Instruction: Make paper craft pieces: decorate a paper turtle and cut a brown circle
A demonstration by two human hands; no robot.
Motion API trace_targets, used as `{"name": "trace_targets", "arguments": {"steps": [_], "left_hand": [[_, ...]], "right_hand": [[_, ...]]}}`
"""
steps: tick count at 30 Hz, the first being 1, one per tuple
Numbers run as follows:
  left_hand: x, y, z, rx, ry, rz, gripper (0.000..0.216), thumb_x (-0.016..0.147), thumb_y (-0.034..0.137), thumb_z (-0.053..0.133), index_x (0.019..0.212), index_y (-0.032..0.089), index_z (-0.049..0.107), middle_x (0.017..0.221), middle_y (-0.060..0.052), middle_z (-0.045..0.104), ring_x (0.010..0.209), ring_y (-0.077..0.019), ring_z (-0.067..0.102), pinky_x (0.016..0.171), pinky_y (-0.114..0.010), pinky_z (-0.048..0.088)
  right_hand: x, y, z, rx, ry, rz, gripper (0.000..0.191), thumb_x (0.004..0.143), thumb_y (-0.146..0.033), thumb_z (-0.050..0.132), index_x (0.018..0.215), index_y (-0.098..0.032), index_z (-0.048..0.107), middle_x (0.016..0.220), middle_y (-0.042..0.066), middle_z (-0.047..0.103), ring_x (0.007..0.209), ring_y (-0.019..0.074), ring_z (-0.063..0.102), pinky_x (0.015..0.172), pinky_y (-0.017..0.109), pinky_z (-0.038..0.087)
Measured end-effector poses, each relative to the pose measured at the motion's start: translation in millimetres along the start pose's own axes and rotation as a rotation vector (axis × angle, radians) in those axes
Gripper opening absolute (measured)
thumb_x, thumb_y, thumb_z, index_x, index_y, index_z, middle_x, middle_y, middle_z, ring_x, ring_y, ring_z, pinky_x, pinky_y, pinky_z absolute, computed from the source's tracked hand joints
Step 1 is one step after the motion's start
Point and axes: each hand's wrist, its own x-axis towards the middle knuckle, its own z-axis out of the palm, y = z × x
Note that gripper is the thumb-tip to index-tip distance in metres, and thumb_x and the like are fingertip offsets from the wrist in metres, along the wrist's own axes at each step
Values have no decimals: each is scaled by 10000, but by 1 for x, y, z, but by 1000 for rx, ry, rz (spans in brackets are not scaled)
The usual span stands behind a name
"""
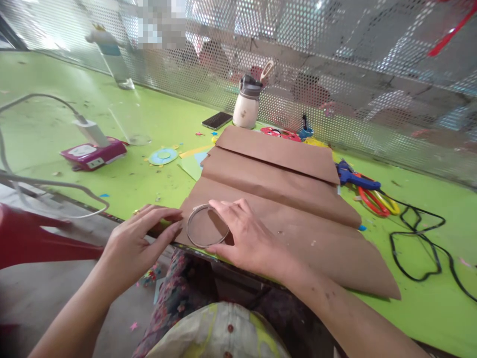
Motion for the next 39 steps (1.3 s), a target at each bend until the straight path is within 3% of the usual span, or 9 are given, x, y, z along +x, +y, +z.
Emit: {"name": "trace_targets", "arguments": {"steps": [12,18,20,22,25,30,34,39], "left_hand": [[-4,1,-3,-68,-8,-124,212,946,288,550,1120,220,650,928,-9,714,756,-163,660,762,-309,489],[28,3,-17,0,-14,-76,233,920,372,537,1039,241,688,810,1,685,715,-179,631,688,-300,467],[48,3,-18,-23,-67,-80,242,900,389,531,991,235,693,831,-6,709,718,-181,640,687,-298,466],[66,2,-14,-31,-237,-69,239,877,361,518,964,224,693,872,-19,746,743,-192,661,673,-294,467],[85,-1,-4,-29,-367,-35,219,845,328,534,925,224,710,850,-24,763,736,-204,677,654,-293,471],[91,-8,5,-85,-446,-16,222,837,314,547,954,230,716,856,-16,766,767,-204,696,695,-298,509],[90,-14,4,-152,-476,-21,259,852,308,530,1029,211,692,925,-23,768,826,-184,707,746,-290,543],[90,-3,6,-165,-508,67,281,888,332,553,1119,218,666,992,-28,752,855,-184,696,773,-296,545]], "right_hand": [[3,2,0,-1,-23,-1,763,830,-347,770,1479,-214,390,1466,71,539,1269,272,448,1092,483,454],[-4,2,6,-54,125,-86,731,852,-346,747,1468,-216,376,1437,109,555,1260,281,481,1094,510,448],[-9,2,6,-91,164,-95,708,882,-329,712,1482,-224,352,1431,115,550,1268,287,481,1091,518,449],[-13,1,7,-135,183,-78,690,893,-307,688,1487,-222,347,1408,124,556,1263,300,484,1077,534,456],[-13,-3,6,-182,157,-21,709,877,-336,698,1483,-168,370,1380,150,564,1245,319,490,1065,539,464],[2,-12,4,-212,91,42,829,818,-421,758,1494,-103,398,1352,176,579,1224,351,496,1040,546,479],[2,-11,3,-160,163,18,780,837,-383,736,1480,-90,406,1285,161,629,1201,323,532,1048,507,483],[-26,-8,-6,-43,283,38,785,870,-368,696,1532,-263,288,1453,99,531,1332,284,500,1108,487,457]]}}
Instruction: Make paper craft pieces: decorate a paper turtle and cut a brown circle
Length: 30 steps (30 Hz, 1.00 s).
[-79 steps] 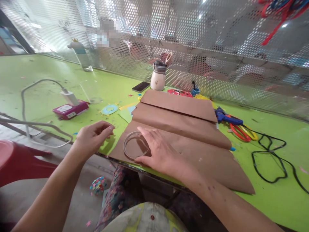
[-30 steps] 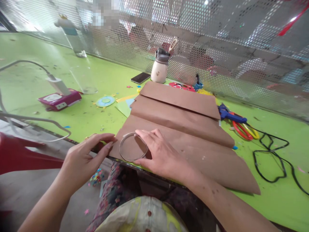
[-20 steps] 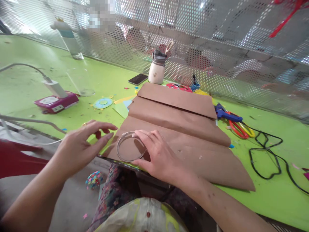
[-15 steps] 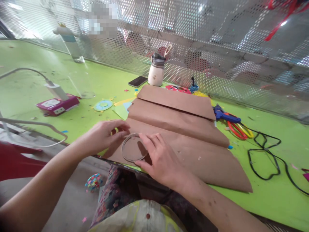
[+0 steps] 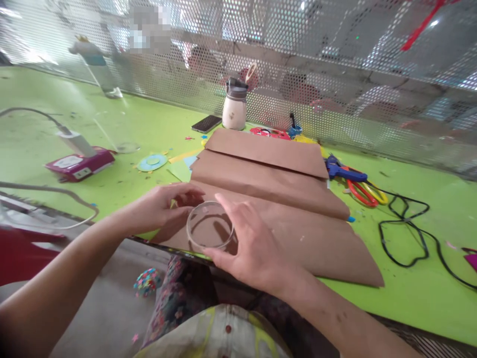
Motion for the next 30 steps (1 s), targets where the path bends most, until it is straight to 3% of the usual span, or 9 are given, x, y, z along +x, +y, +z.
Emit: {"name": "trace_targets", "arguments": {"steps": [6,10,15,20,22,24,25,28,30], "left_hand": [[3,19,8,173,-38,152,226,930,221,505,1055,209,693,1047,-74,674,946,-209,643,821,-316,503],[2,18,15,303,-43,207,259,938,164,431,871,182,680,905,-81,609,768,-197,594,713,-324,477],[9,18,24,408,-62,283,200,811,115,512,643,199,580,733,-79,547,759,-246,563,683,-352,452],[6,24,1,383,43,207,223,893,210,479,732,198,634,755,-49,615,647,-179,571,610,-304,446],[-14,26,-15,347,120,172,215,925,286,484,852,204,669,801,-35,660,681,-171,611,642,-293,477],[-49,23,-26,237,209,129,206,945,341,511,898,230,678,862,-20,709,771,-180,661,709,-283,518],[-71,18,-27,170,259,125,183,931,345,539,871,251,684,839,-2,719,755,-178,670,672,-267,526],[-144,-17,-11,153,211,28,168,888,344,572,941,342,731,893,13,763,741,-202,713,619,-273,582],[-187,-50,9,314,186,-58,262,848,372,575,1043,357,749,1036,-26,781,866,-268,753,699,-335,639]], "right_hand": [[-19,-6,-23,-1,28,79,832,847,-383,724,1543,-335,271,1459,82,532,1282,301,563,1085,512,487],[-33,-1,-36,73,135,225,831,835,-362,744,1536,-345,299,1430,92,553,1249,303,589,1058,520,509],[-59,8,-46,148,221,323,840,834,-357,760,1538,-356,302,1448,94,543,1305,302,555,1110,551,458],[-81,5,-48,155,263,344,815,853,-355,742,1538,-370,300,1464,96,528,1318,299,549,1116,561,450],[-86,6,-49,146,248,357,819,852,-374,740,1537,-384,294,1470,92,526,1311,303,558,1102,565,464],[-87,7,-50,124,206,374,820,853,-392,732,1540,-389,283,1470,89,530,1304,308,566,1087,566,479],[-85,7,-50,109,177,377,822,854,-397,728,1541,-388,276,1464,88,539,1295,308,575,1073,561,493],[-66,2,-45,47,83,323,818,847,-389,725,1533,-372,280,1434,77,573,1256,295,606,1039,518,531],[-44,-6,-36,4,28,219,792,842,-375,724,1516,-334,310,1440,78,571,1278,286,586,1068,493,511]]}}
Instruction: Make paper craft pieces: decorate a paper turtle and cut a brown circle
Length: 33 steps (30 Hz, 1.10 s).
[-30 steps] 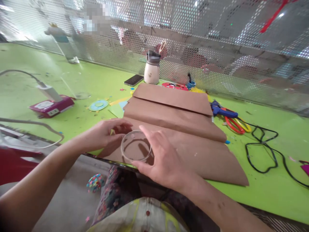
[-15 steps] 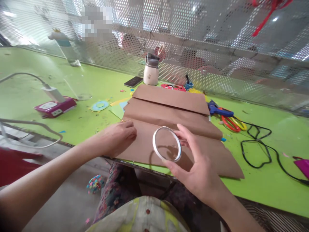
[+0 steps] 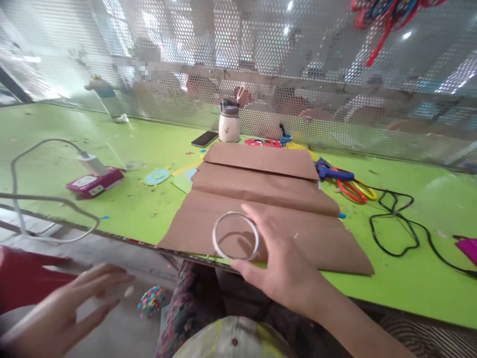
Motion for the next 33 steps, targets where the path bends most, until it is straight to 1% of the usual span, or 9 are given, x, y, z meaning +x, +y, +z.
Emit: {"name": "trace_targets", "arguments": {"steps": [1,3,5,8,10,12,14,21,33], "left_hand": [[-18,-13,11,111,-15,-62,267,837,348,565,1013,348,766,1036,-35,785,899,-293,759,740,-370,648],[-41,-28,27,250,6,-159,279,852,338,510,851,310,788,900,-53,798,826,-316,770,675,-379,650],[-44,-22,32,224,45,-150,275,897,380,500,882,317,767,904,-30,795,831,-290,766,731,-362,642],[-20,20,23,63,282,-95,253,938,383,530,1147,356,669,1021,8,761,882,-230,737,848,-336,597],[6,55,15,-30,381,-57,253,960,300,527,1190,339,623,1047,-1,728,891,-196,708,862,-314,568],[31,81,12,-121,392,27,263,956,185,533,1179,306,602,1081,-18,704,951,-176,681,858,-292,547],[49,92,16,-166,432,90,282,949,106,528,1171,267,595,1076,-34,693,988,-163,659,880,-283,524],[58,80,41,-137,481,176,245,931,22,539,1110,147,650,1101,-97,679,1057,-185,612,935,-311,483],[60,85,48,-191,519,168,263,872,-59,591,1076,87,669,1111,-123,664,1087,-197,583,955,-327,479]], "right_hand": [[11,-7,7,-17,-29,-57,775,844,-368,719,1510,-301,327,1461,88,554,1314,286,554,1095,487,487],[33,-22,24,-45,-76,-136,755,853,-358,706,1506,-225,352,1466,117,542,1354,294,503,1118,482,461],[50,-32,40,-65,-117,-169,746,858,-343,702,1502,-162,371,1414,144,571,1326,307,506,1110,493,459],[62,-39,60,-72,-156,-196,752,855,-327,713,1494,-104,385,1340,164,600,1251,317,527,1096,512,452],[62,-38,68,-77,-167,-197,755,854,-328,719,1492,-99,387,1332,164,596,1224,319,520,1085,520,451],[60,-35,74,-91,-171,-193,753,855,-334,723,1491,-109,388,1339,161,587,1213,321,507,1066,524,457],[58,-33,77,-105,-164,-193,761,846,-338,737,1485,-111,391,1344,160,580,1205,322,494,1054,525,459],[56,-30,77,-92,-146,-195,763,848,-319,752,1479,-125,368,1339,150,585,1185,307,486,1008,493,490],[57,-25,74,-86,-170,-184,748,832,-351,780,1444,-129,409,1351,134,598,1207,306,485,1021,496,498]]}}
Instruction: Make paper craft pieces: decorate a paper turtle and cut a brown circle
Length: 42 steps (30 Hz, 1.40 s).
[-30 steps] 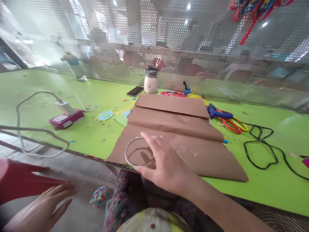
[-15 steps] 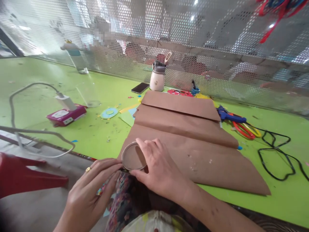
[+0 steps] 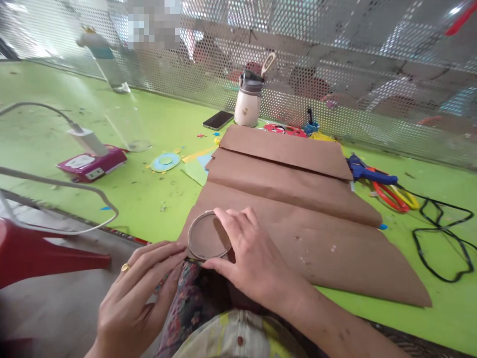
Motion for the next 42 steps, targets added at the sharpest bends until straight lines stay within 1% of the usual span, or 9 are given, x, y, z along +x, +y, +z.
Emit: {"name": "trace_targets", "arguments": {"steps": [4,7,12,19,22,31,35,39,42], "left_hand": [[1,3,1,25,5,7,275,871,-49,604,1106,77,667,1150,-142,650,1092,-214,580,938,-350,480],[1,4,1,35,28,-12,278,869,-51,611,1110,78,664,1132,-138,648,1062,-208,590,915,-351,485],[3,4,-1,80,28,-10,311,863,-41,620,1140,96,655,1146,-132,643,1063,-219,584,915,-375,478],[21,4,0,81,-189,153,384,898,51,599,1281,69,567,1384,-193,537,1370,-319,435,1102,-446,428],[26,6,6,125,-251,208,383,923,129,601,1300,73,560,1377,-190,547,1388,-323,418,1102,-445,447],[21,4,16,162,-232,221,277,952,220,577,1207,131,637,1267,-135,639,1296,-304,501,1054,-446,485],[21,1,14,224,-252,227,255,951,253,585,1175,156,661,1247,-121,666,1278,-304,536,1019,-432,527],[21,-2,13,270,-313,243,285,953,239,580,1221,168,645,1296,-122,657,1310,-311,526,1009,-443,549],[20,-2,13,255,-292,226,300,954,241,583,1232,142,637,1288,-138,664,1293,-317,543,1002,-449,556]], "right_hand": [[-6,2,-4,28,-1,28,766,835,-367,774,1458,-132,394,1397,134,572,1281,293,479,1064,473,490],[-14,6,-10,45,38,20,649,884,-316,719,1445,-200,414,1426,100,566,1321,256,488,1086,430,487],[-25,11,-21,99,83,27,484,936,-177,604,1393,-246,462,1365,66,600,1230,204,573,1081,400,495],[-35,10,-23,-12,6,12,432,958,-213,569,1381,-203,482,1396,110,573,1318,246,502,1130,484,442],[-31,8,-24,-40,-42,1,475,948,-195,569,1413,-177,475,1459,119,536,1355,261,473,1151,493,426],[-23,2,-27,-128,-138,-7,565,914,-240,646,1443,-112,495,1498,130,533,1361,328,488,1107,539,488],[-22,2,-26,-188,-133,-55,570,928,-237,618,1458,-72,487,1540,134,488,1387,322,483,1130,521,474],[-19,2,-24,-202,-84,-108,501,948,-268,596,1400,-56,560,1479,121,564,1322,324,548,1084,489,529],[-18,4,-22,-212,-49,-126,499,948,-292,600,1385,-52,580,1448,117,595,1262,326,587,1039,478,564]]}}
